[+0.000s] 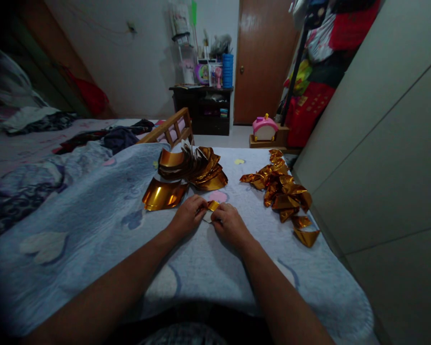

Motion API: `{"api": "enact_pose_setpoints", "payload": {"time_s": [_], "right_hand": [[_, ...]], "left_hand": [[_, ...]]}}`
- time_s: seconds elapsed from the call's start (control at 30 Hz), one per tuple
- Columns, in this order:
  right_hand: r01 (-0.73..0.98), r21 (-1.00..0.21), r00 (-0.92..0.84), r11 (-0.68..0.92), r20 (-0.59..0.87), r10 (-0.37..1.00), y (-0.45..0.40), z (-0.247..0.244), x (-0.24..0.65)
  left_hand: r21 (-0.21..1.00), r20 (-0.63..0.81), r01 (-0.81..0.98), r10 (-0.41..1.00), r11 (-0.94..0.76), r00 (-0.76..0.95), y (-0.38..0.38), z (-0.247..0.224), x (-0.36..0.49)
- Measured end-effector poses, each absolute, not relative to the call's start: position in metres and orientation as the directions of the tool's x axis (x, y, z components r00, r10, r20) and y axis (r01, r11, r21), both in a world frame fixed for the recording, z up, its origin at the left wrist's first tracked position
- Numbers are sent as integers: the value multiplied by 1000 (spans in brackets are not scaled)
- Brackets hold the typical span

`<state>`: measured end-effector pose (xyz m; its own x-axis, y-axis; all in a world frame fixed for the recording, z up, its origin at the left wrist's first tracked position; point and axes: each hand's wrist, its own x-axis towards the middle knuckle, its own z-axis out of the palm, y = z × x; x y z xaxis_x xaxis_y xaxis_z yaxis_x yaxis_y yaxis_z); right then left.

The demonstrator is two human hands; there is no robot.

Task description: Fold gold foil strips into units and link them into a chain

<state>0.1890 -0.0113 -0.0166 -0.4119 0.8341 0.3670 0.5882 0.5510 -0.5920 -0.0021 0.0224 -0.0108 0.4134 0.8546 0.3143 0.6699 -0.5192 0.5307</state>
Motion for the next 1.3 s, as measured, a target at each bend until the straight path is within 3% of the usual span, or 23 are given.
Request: {"api": "enact_pose_setpoints", "payload": {"time_s": [0.17, 0.33, 0.6, 0.8, 1.03, 1.3], "right_hand": [[506, -661, -419, 554, 373, 828, -13, -14, 184], [481, -763, -321, 431, 304, 897, -15, -10, 179], [428, -815, -259, 390, 303, 917, -16, -5, 184], [539, -778, -64, 323, 344, 937, -11, -9, 192], [577, -683, -270, 448, 358, 894, -9, -14, 193], [598, -649, -356, 470, 310, 882, -9, -13, 193]], "left_hand": [[591, 315, 597, 836, -543, 449, 16, -5, -4], [663, 284, 477, 783, -577, 553, 10, 1, -10], [603, 239, 502, 741, -620, 628, 10, -1, -8], [581, 240, 527, 749, -621, 618, 10, -4, -6], [583, 235, 525, 747, -620, 622, 10, -2, -7], [623, 227, 511, 761, -593, 607, 8, 2, -7]]}}
